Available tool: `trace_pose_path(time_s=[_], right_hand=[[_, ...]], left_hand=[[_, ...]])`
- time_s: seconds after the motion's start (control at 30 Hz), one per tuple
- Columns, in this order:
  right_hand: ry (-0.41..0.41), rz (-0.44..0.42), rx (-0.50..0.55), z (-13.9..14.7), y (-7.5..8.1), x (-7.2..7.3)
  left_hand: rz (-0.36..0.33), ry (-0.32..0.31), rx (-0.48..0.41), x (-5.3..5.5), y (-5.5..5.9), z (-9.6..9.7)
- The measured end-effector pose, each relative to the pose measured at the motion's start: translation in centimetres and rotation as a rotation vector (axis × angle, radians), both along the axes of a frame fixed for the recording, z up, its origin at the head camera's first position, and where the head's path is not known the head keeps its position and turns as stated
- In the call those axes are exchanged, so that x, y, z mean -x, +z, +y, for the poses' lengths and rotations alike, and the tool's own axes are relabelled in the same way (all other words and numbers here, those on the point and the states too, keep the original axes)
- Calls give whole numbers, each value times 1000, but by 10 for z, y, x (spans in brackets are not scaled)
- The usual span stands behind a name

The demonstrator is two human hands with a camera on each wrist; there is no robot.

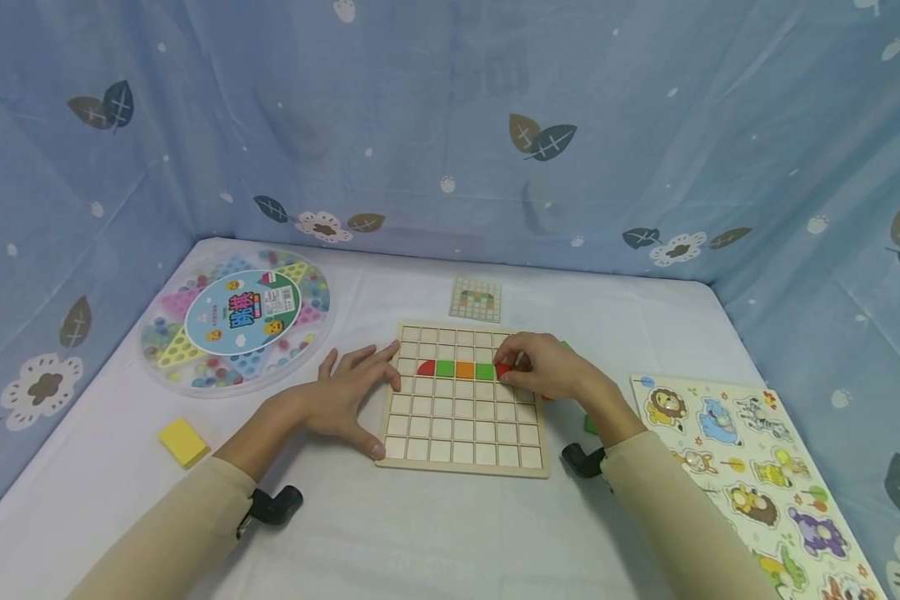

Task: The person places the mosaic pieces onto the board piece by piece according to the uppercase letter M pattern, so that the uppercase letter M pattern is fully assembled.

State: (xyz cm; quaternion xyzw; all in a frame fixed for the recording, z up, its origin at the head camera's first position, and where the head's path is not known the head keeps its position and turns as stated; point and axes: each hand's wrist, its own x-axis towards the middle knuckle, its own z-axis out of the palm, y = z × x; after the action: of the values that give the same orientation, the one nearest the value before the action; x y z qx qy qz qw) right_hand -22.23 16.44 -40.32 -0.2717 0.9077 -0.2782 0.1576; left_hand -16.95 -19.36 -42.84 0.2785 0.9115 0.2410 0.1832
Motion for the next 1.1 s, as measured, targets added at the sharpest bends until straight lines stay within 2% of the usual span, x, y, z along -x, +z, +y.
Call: trace_pose_path(time_s=[0.63, 0.87, 1.1], right_hand=[[18, 32, -46, -1, 3, -6], [49, 31, -7, 7, 6, -8], [35, 43, 37, 15, 4, -11]], left_hand=[[-2, -2, 7, 0, -2, -1], [0, -3, 14, 1, -2, -2], [2, -10, 0, 1, -2, -3]])
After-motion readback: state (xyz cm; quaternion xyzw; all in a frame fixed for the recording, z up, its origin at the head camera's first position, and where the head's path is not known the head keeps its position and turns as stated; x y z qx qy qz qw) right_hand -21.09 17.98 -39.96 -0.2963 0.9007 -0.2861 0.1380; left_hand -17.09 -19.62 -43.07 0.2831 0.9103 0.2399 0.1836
